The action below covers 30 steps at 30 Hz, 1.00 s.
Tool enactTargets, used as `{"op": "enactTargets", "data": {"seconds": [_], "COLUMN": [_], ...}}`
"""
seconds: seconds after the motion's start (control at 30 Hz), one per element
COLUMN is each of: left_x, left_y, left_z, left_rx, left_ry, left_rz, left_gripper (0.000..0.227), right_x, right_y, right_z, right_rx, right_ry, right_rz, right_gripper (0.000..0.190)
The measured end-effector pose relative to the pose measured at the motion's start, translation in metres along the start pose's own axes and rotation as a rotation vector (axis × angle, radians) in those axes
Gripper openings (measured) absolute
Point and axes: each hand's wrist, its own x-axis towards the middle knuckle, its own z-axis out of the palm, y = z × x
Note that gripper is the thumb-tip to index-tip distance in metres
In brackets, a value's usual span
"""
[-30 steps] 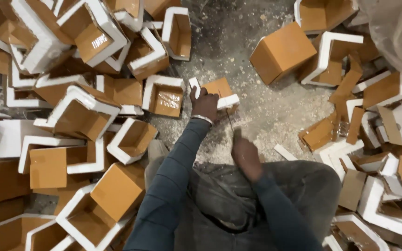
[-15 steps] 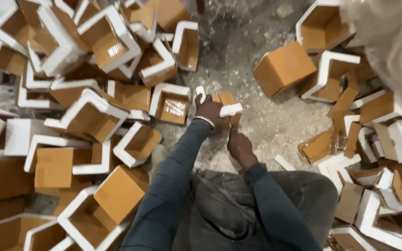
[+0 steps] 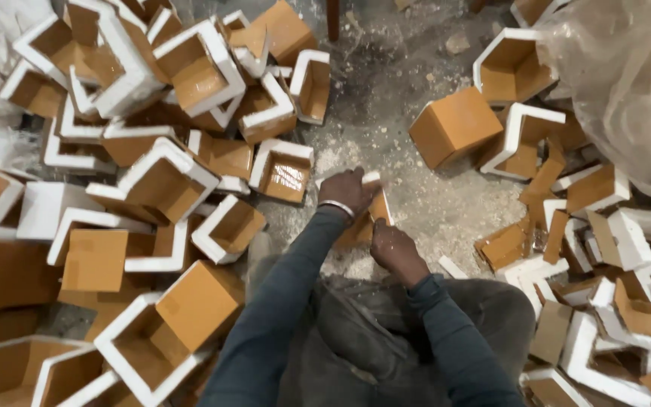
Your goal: The person sits on a concrete floor surrounded by piles of foam corner protectors with cardboard faces. They pick up one piece at a time, hold it steady, and cut through it with a small hand saw, then set the cut piece aside and reach for the next one.
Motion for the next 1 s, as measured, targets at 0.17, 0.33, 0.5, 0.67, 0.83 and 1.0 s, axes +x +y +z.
{"op": "enactTargets", "data": {"seconds": [0.17, 0.33, 0.5, 0.67, 0.83, 1.0], "left_x": [-0.009, 0.002, -0.004, -0.007, 0.011, 0.009], "left_y": [0.014, 0.005, 0.003, 0.003, -0.003, 0.0], "left_z": [0.0, 0.009, 0.022, 0.009, 0.008, 0.002], "left_rx": [0.116, 0.128, 0.174, 0.133, 0.094, 0.104], "left_ry": [0.121, 0.155, 0.229, 0.172, 0.117, 0.133], "left_rz": [-0.164, -0.133, -0.097, -0.129, -0.135, -0.107], "left_gripper": [0.078, 0.077, 0.077, 0.078, 0.078, 0.076], "right_x": [-0.028, -0.099, -0.08, -0.026, -0.1, -0.088], "right_y": [-0.008, -0.003, -0.01, 0.004, 0.001, -0.02], "right_z": [-0.006, -0.009, -0.006, 0.018, 0.01, -0.012], "right_rx": [-0.024, -0.062, -0.057, -0.009, -0.009, -0.035], "right_ry": [0.034, -0.082, 0.104, 0.101, -0.039, 0.044], "right_rz": [0.019, 0.107, -0.064, -0.043, 0.084, 0.016], "right_gripper": [0.029, 0.055, 0.03, 0.024, 0.04, 0.051]}}
